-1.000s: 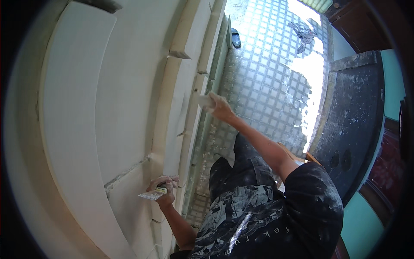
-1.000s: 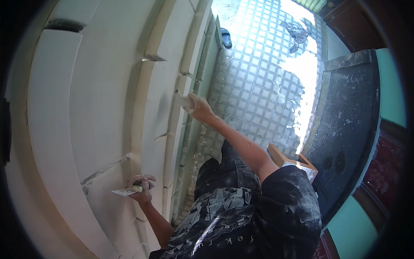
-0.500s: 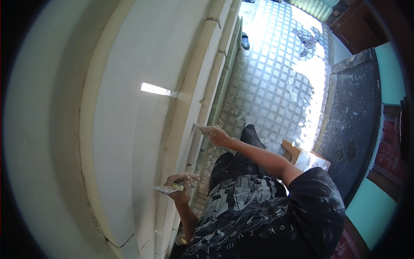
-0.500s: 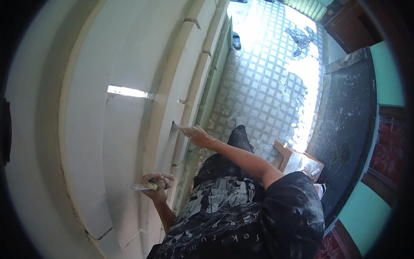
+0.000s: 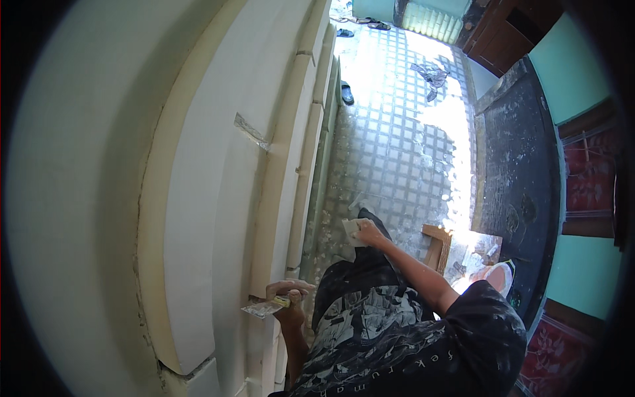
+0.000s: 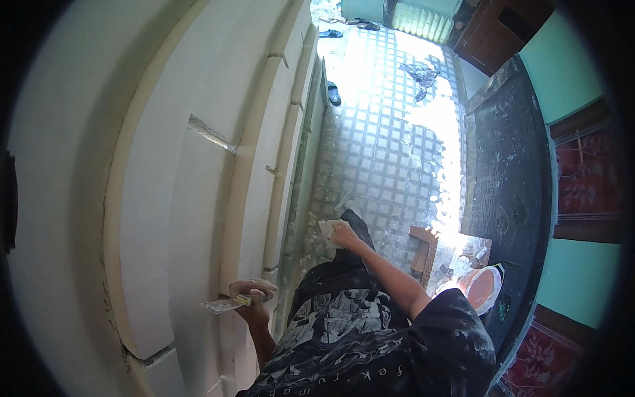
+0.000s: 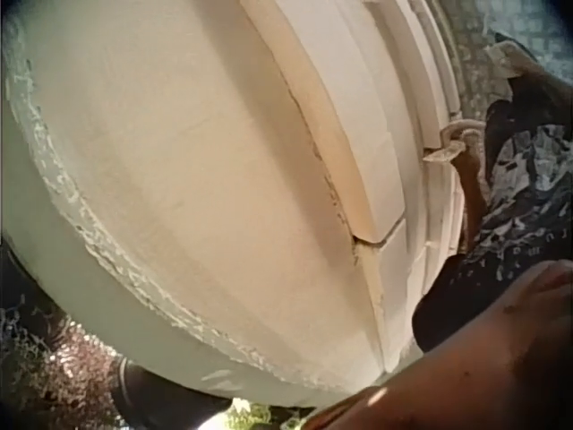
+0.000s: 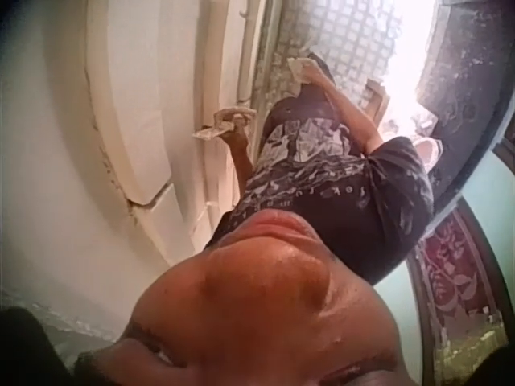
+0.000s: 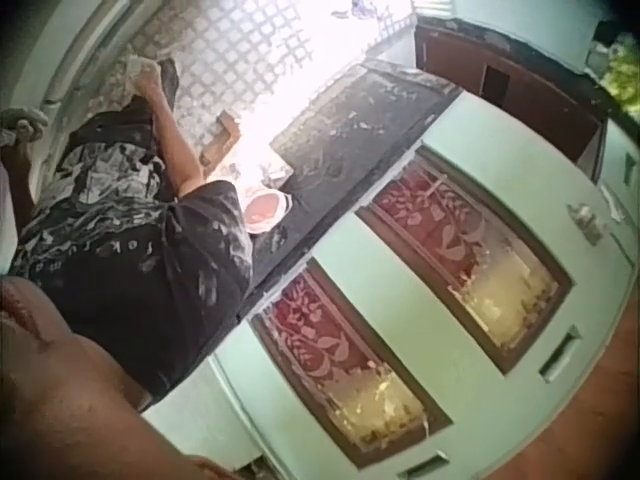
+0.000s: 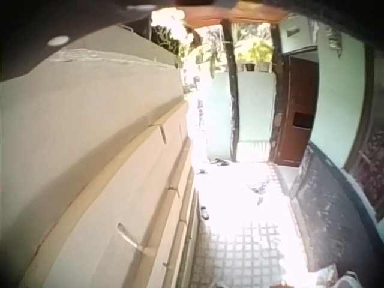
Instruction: Apply wall putty or filler to architectural features of a wall using a putty knife and a piece of cardboard or wood.
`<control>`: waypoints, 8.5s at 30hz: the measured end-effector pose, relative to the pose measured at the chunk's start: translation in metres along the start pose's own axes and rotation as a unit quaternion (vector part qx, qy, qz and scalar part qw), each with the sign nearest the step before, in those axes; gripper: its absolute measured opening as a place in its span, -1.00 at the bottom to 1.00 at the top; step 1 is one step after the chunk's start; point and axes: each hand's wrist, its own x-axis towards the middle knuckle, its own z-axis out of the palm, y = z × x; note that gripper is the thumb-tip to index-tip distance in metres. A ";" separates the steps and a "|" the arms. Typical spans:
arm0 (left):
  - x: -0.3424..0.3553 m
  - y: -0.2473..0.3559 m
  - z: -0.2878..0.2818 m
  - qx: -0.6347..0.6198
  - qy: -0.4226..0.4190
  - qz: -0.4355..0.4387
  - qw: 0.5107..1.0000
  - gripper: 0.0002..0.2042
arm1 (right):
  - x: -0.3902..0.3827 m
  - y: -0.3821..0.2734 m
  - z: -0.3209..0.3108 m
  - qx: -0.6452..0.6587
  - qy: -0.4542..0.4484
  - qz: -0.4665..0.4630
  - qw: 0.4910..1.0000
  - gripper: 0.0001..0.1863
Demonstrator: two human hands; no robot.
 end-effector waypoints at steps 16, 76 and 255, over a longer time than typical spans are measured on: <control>0.144 -0.003 0.099 0.085 0.113 0.082 0.987 -0.71 | 0.216 -0.119 -0.008 0.132 0.167 -0.131 0.968 -0.50; 0.200 -0.030 0.105 0.112 0.255 -0.013 0.960 -0.80 | 0.275 -0.085 -0.128 0.230 -0.208 -0.185 0.933 -0.47; -0.022 -0.049 0.084 -0.100 0.164 -0.254 0.948 -0.58 | -0.001 -0.141 -0.076 0.529 -0.415 0.061 0.738 -0.62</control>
